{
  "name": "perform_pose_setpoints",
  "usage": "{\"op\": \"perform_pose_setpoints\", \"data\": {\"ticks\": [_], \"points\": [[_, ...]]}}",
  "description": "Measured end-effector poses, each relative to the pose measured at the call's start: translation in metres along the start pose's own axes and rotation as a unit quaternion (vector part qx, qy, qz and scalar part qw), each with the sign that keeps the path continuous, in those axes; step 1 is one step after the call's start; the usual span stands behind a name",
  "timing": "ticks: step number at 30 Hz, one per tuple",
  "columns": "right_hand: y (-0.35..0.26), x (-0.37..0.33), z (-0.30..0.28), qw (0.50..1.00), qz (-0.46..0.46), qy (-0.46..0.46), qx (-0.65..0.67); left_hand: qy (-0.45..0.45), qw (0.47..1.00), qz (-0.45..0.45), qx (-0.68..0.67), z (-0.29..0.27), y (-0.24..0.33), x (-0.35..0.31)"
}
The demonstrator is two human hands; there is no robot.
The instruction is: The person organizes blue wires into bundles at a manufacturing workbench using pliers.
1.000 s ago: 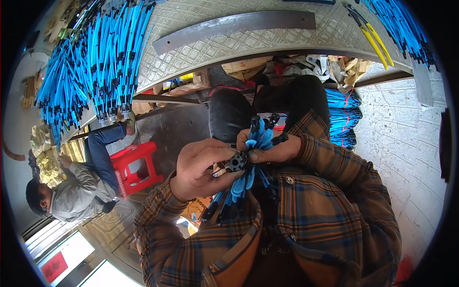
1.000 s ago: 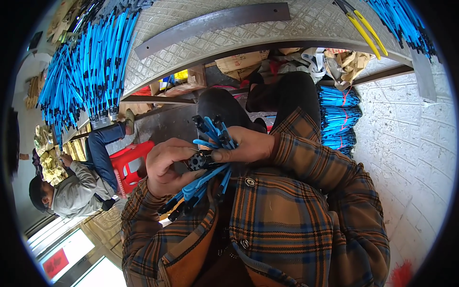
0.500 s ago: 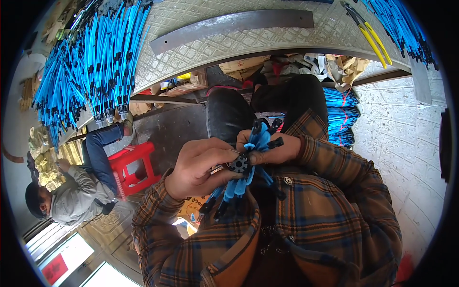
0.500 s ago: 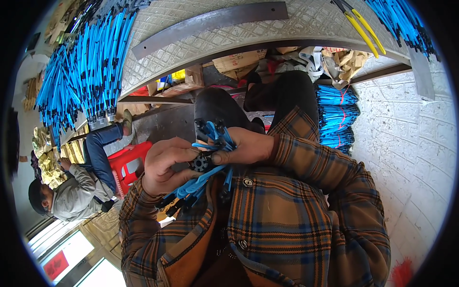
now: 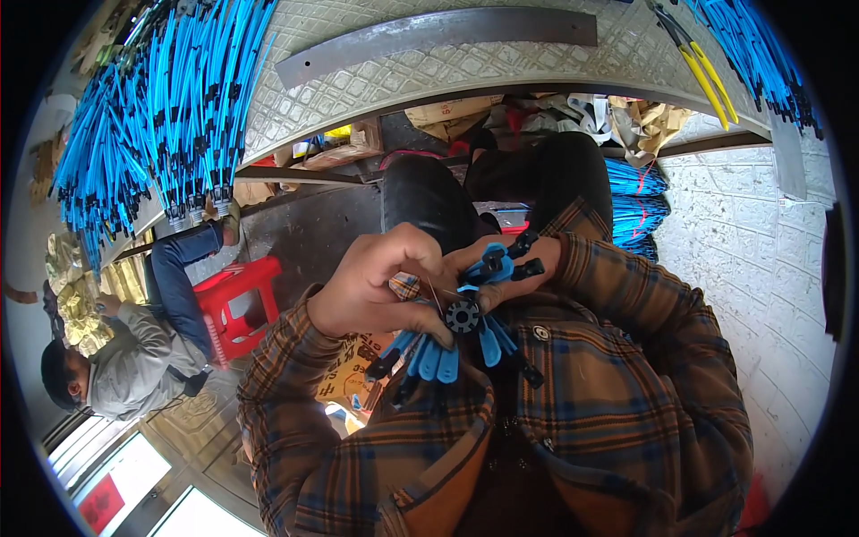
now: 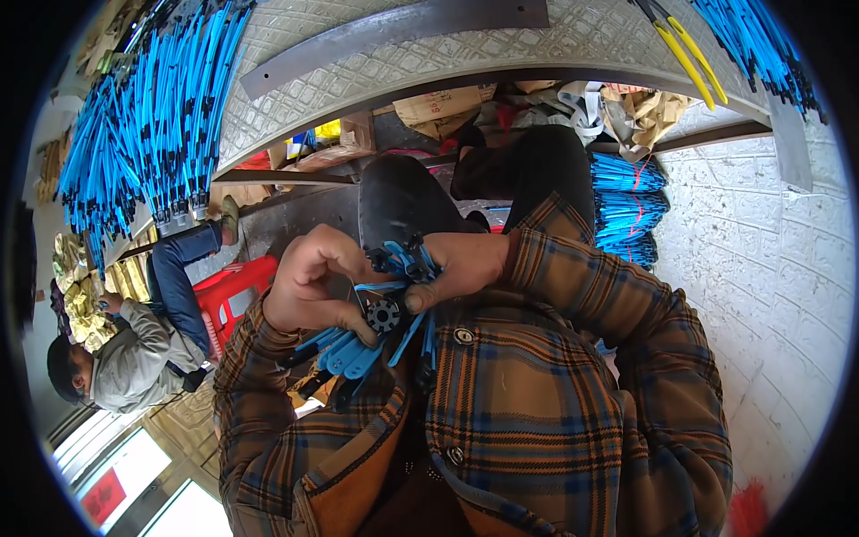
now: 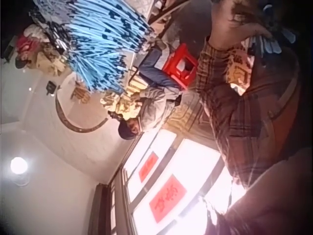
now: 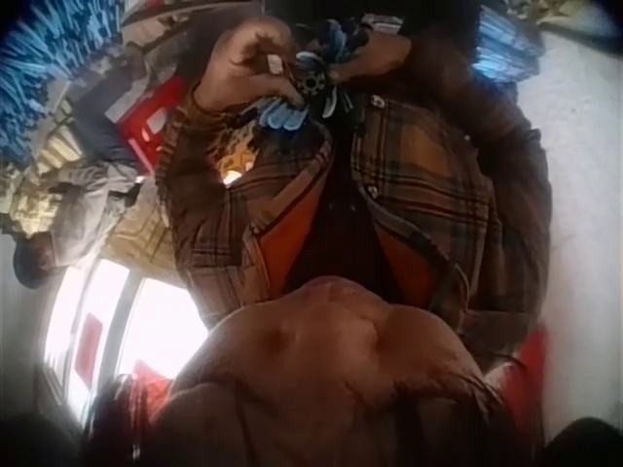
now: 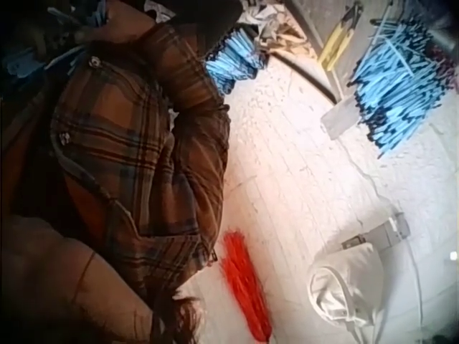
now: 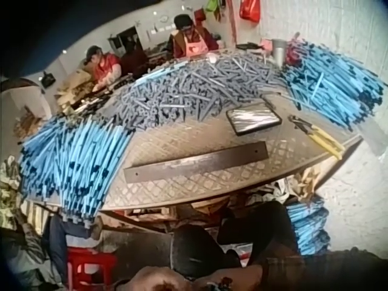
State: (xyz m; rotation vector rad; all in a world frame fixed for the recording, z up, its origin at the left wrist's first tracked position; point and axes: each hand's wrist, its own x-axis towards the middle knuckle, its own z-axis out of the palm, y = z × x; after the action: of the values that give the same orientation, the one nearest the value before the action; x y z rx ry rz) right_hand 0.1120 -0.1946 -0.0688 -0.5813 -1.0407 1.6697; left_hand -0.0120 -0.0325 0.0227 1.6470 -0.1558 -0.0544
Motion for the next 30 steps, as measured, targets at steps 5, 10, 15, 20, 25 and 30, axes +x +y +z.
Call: {"op": "perform_pose_setpoints", "data": {"ticks": [5, 10, 15, 20, 25, 30], "points": [[0.007, 0.000, -0.004, 1.000, 0.005, -0.010, -0.022, -0.066, 0.998, -0.017, 0.017, -0.008, 0.001, 0.010], [0.003, 0.000, -0.005, 0.998, 0.036, -0.010, -0.044, -0.070, 0.997, 0.000, 0.019, -0.008, -0.001, 0.018], [-0.007, 0.004, -0.001, 0.999, 0.017, -0.020, -0.023, -0.072, 0.997, -0.015, 0.016, -0.013, -0.002, 0.017], [-0.009, 0.004, 0.003, 0.993, -0.005, 0.091, -0.076, 0.007, 0.999, -0.007, 0.052, -0.021, 0.003, 0.021], [-0.027, 0.018, -0.006, 0.931, -0.097, 0.344, -0.074, 0.451, 0.892, 0.027, -0.013, -0.037, 0.016, -0.014], [-0.002, 0.058, -0.020, 0.847, -0.158, 0.497, -0.101, 0.427, 0.882, 0.170, 0.104, 0.036, 0.017, -0.001]]}}
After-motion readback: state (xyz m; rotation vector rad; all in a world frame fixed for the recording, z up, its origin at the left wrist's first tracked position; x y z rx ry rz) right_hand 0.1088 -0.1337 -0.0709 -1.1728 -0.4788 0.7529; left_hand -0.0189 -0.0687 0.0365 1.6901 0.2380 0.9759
